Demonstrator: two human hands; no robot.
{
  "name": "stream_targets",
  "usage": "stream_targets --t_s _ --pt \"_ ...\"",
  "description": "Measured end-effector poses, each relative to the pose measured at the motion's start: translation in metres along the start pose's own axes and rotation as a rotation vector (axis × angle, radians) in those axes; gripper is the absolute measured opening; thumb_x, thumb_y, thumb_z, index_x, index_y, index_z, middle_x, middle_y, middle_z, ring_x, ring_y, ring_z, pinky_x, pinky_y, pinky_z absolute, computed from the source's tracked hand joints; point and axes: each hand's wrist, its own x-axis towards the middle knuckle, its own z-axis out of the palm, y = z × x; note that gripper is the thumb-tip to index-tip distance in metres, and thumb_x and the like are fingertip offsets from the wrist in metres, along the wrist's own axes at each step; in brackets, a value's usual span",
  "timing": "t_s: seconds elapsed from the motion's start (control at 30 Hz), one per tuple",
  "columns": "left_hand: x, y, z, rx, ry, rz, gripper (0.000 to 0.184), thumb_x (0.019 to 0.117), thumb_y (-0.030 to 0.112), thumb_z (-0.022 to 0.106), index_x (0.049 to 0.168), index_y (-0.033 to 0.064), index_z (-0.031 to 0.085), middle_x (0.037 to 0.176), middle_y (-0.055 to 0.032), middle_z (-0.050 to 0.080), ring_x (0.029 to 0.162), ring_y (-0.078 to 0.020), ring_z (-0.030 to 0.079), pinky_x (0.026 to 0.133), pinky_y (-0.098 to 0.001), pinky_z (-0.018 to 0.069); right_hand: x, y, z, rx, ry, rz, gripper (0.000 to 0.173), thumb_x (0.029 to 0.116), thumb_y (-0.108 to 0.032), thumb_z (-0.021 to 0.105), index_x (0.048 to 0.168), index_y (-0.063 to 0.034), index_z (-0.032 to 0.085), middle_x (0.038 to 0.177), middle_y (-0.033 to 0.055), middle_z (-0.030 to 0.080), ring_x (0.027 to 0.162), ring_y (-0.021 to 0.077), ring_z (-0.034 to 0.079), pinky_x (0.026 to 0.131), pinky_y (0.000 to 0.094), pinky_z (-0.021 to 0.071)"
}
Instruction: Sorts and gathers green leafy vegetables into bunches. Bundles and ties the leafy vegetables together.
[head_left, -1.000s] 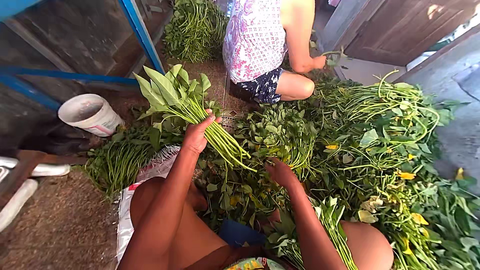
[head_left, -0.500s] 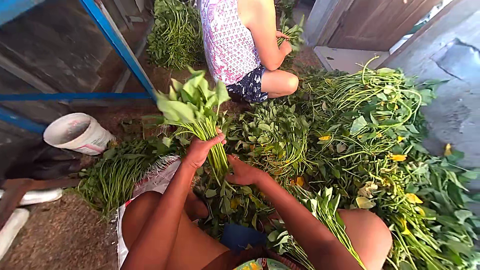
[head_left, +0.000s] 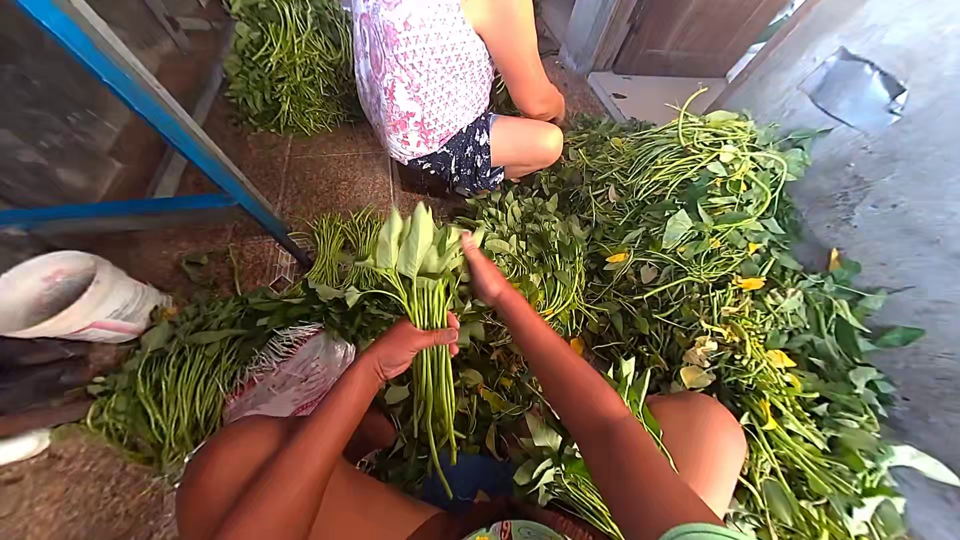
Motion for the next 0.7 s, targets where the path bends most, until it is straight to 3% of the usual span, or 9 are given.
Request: stream_targets --t_s 0.03,0.07,0.13,0.17,0.23,0.3,0.43,0.6,0.7 --pt "0.000 0.002 -0.004 -0.031 0.041 0.039 0.012 0.0933 0.002 0.062 0.103 0.0081 0.061 0.080 -0.0003 0.073 0.073 -0.0137 0.072 0.075 -0.0297 0.0623 0.009 0.014 -0.025 -0.005 0.102 0.022 0.077 0.1069 -0.062 0.021 0.158 -0.0050 0.033 0.151 0.0206 0.051 0.135 0.0318 0.054 0.109 0.0536 0.0469" --pt "0.000 0.004 -0.010 -0.062 0.092 0.085 0.012 0.0935 0.002 0.061 0.103 0.0080 0.061 0.080 -0.0005 0.072 0.073 -0.0139 0.072 0.075 -0.0298 0.0625 0.017 0.032 -0.053 -0.021 0.252 0.067 0.070 0.1103 -0.053 0.024 0.155 -0.0010 0.035 0.147 0.0240 0.053 0.131 0.0354 0.057 0.106 0.0534 0.0487" --pt "0.002 0.010 -0.021 -0.140 0.224 0.166 0.010 0.0955 0.001 0.058 0.103 0.0070 0.061 0.080 -0.0018 0.073 0.073 -0.0147 0.072 0.074 -0.0305 0.0630 0.025 0.073 -0.112 -0.205 0.576 0.246 0.050 0.1120 -0.032 0.038 0.143 0.0062 0.050 0.134 0.0290 0.060 0.122 0.0393 0.062 0.102 0.0529 0.0511" --pt "0.003 0.013 -0.028 -0.180 0.295 0.196 0.010 0.0968 0.000 0.056 0.103 0.0066 0.060 0.080 -0.0026 0.072 0.073 -0.0153 0.073 0.074 -0.0310 0.0632 0.021 0.089 -0.135 -0.351 0.679 0.380 0.043 0.1092 -0.022 0.044 0.138 0.0083 0.055 0.135 0.0310 0.059 0.125 0.0410 0.059 0.105 0.0536 0.0482" --pt "0.005 0.018 -0.039 -0.242 0.438 0.226 0.011 0.0996 0.000 0.052 0.105 0.0069 0.058 0.082 -0.0030 0.072 0.074 -0.0154 0.072 0.074 -0.0316 0.0633 0.006 0.111 -0.158 -0.543 0.727 0.670 0.043 0.1066 -0.017 0.048 0.138 0.0108 0.053 0.145 0.0302 0.052 0.138 0.0385 0.051 0.113 0.0504 0.0420" --pt "0.006 0.021 -0.047 -0.291 0.545 0.241 0.011 0.1024 -0.001 0.050 0.106 0.0068 0.058 0.083 -0.0034 0.071 0.074 -0.0158 0.072 0.074 -0.0322 0.0632 -0.005 0.131 -0.164 -0.579 0.701 0.795 0.045 0.1074 -0.020 0.047 0.138 0.0119 0.052 0.149 0.0290 0.049 0.142 0.0368 0.047 0.115 0.0492 0.0394" --pt "0.009 0.023 -0.055 -0.299 0.597 0.261 0.011 0.1030 0.000 0.050 0.107 0.0075 0.058 0.084 -0.0032 0.072 0.076 -0.0157 0.073 0.075 -0.0321 0.0632 0.002 0.144 -0.171 -0.590 0.630 0.702 0.047 0.1032 -0.027 0.059 0.137 0.0055 0.058 0.142 0.0285 0.056 0.136 0.0398 0.052 0.112 0.0552 0.0419" --pt "0.013 0.026 -0.051 -0.263 0.581 0.242 0.012 0.1034 0.000 0.050 0.108 0.0075 0.058 0.085 -0.0035 0.071 0.077 -0.0158 0.072 0.077 -0.0333 0.0630 0.004 0.080 -0.169 -0.693 0.636 0.502 0.038 0.1018 -0.021 0.061 0.129 0.0053 0.064 0.133 0.0303 0.061 0.130 0.0438 0.056 0.111 0.0576 0.0416" --pt "0.014 0.029 -0.048 -0.259 0.569 0.262 0.011 0.1036 0.001 0.052 0.109 0.0068 0.059 0.087 -0.0042 0.071 0.078 -0.0161 0.072 0.078 -0.0339 0.0627 -0.008 0.036 -0.171 -0.682 0.756 0.322 0.034 0.1023 -0.021 0.061 0.123 0.0052 0.068 0.123 0.0324 0.065 0.123 0.0483 0.059 0.107 0.0621 0.0426"
